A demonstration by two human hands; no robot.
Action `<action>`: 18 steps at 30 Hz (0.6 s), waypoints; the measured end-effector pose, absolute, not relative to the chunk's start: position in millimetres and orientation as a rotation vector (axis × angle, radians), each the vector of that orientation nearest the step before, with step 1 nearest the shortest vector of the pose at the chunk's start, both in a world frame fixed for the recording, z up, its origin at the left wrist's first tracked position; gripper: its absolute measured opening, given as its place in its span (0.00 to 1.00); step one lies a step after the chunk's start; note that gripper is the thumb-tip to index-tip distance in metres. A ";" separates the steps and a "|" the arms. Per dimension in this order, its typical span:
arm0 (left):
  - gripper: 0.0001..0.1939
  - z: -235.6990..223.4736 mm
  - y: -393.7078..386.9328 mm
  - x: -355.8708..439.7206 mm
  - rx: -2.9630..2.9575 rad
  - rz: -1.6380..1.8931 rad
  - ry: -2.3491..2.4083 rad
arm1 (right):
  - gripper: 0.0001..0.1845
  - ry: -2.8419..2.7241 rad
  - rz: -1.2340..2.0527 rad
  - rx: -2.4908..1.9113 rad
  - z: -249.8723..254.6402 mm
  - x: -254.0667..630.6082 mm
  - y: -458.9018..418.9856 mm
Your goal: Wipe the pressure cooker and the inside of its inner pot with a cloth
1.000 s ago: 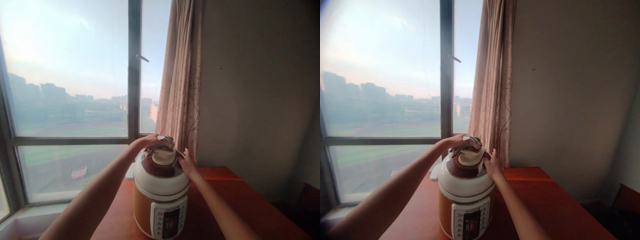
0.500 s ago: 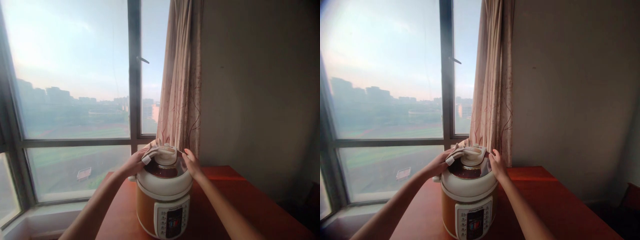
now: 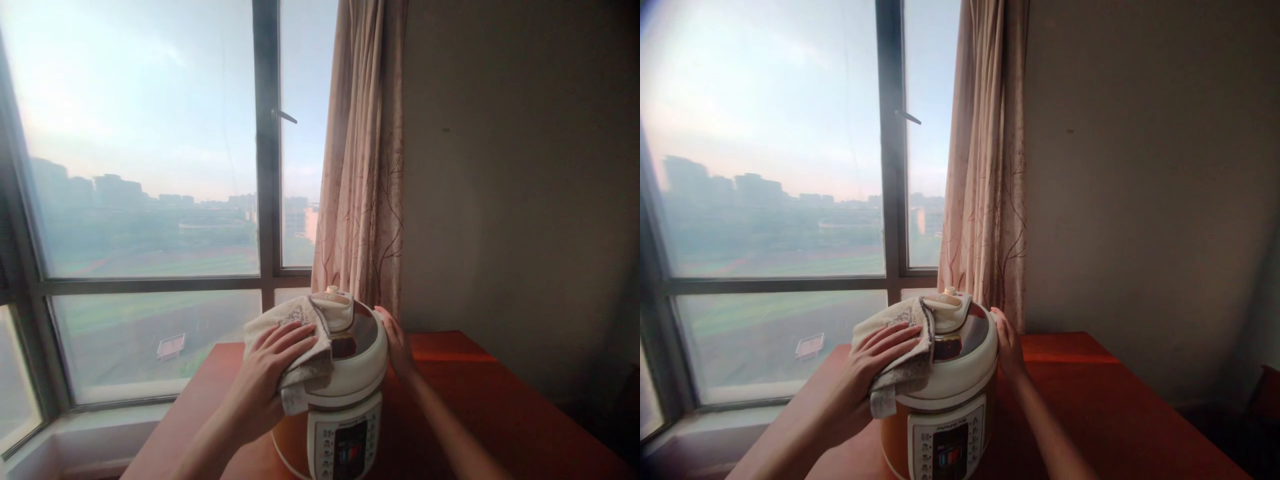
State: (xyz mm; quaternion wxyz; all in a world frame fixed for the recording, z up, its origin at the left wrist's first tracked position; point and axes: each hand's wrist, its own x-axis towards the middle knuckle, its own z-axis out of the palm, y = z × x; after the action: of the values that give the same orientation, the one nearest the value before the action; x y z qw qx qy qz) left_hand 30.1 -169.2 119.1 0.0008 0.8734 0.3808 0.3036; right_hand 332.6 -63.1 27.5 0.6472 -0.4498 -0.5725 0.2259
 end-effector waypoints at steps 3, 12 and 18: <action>0.31 129.5 -146.2 26.5 2.685 0.928 1.238 | 0.36 -1.292 0.511 -0.993 24.1 331.0 -62.6; 0.29 159.2 -44.0 29.1 2.255 0.896 1.028 | 0.37 -1.239 0.508 -0.939 19.5 332.6 -55.5; 0.26 172.4 -9.7 53.2 2.036 0.913 1.196 | 0.35 -1.228 0.482 -0.922 15.3 332.6 -52.9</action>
State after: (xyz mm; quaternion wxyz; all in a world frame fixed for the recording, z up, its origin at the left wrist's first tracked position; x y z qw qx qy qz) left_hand 53.2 -9.7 172.4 0.3003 0.7670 0.4507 0.3441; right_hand 332.6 -52.9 15.3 0.6932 -0.4128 -0.5500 0.2159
